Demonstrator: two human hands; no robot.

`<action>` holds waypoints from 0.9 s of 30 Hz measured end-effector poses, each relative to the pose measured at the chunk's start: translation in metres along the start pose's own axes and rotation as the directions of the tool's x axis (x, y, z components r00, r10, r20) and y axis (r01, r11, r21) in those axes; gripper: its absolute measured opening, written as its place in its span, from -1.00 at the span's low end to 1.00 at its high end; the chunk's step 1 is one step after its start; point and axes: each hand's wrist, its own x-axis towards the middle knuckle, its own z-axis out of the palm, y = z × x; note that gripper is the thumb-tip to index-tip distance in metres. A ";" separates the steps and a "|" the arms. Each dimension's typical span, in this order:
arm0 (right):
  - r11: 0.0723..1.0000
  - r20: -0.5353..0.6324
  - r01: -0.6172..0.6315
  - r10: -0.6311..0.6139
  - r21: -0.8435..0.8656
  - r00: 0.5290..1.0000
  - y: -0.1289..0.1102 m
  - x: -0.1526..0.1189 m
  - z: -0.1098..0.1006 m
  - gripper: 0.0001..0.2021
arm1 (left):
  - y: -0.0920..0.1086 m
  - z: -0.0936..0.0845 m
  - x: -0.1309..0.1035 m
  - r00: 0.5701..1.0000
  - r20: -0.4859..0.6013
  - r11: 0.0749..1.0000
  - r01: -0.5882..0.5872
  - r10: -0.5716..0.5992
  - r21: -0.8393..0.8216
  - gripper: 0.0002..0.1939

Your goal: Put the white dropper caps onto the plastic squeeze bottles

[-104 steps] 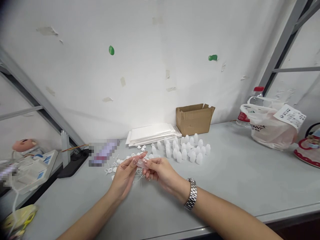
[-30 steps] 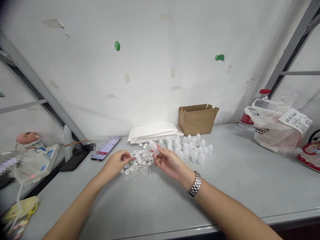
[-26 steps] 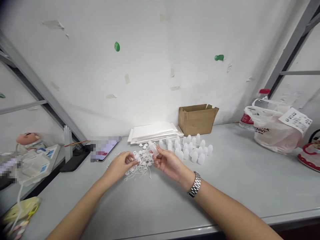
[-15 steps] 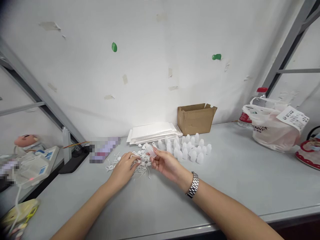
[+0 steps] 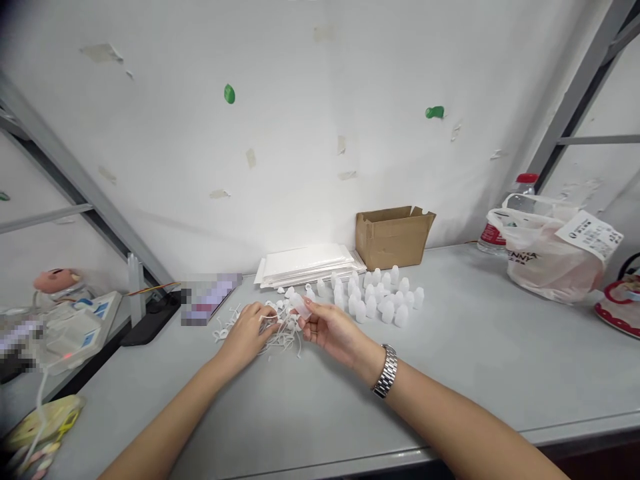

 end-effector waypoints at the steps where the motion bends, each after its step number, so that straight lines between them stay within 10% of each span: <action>1: 1.000 0.003 0.001 -0.001 -0.008 1.000 0.000 0.000 0.000 -0.85 | 0.001 0.000 0.000 1.000 -0.012 1.000 -0.011 0.011 0.004 -0.82; 16: 0.999 0.021 0.001 0.000 -0.049 1.000 0.002 0.001 -0.002 -0.83 | 0.012 0.012 0.001 0.987 -0.071 0.959 -0.122 0.145 0.256 -0.82; 27: 1.000 -0.009 -0.022 0.021 -0.022 1.000 0.003 0.003 -0.003 -0.84 | 0.009 -0.007 0.005 0.979 -0.182 0.940 0.028 -0.095 -0.339 -0.80</action>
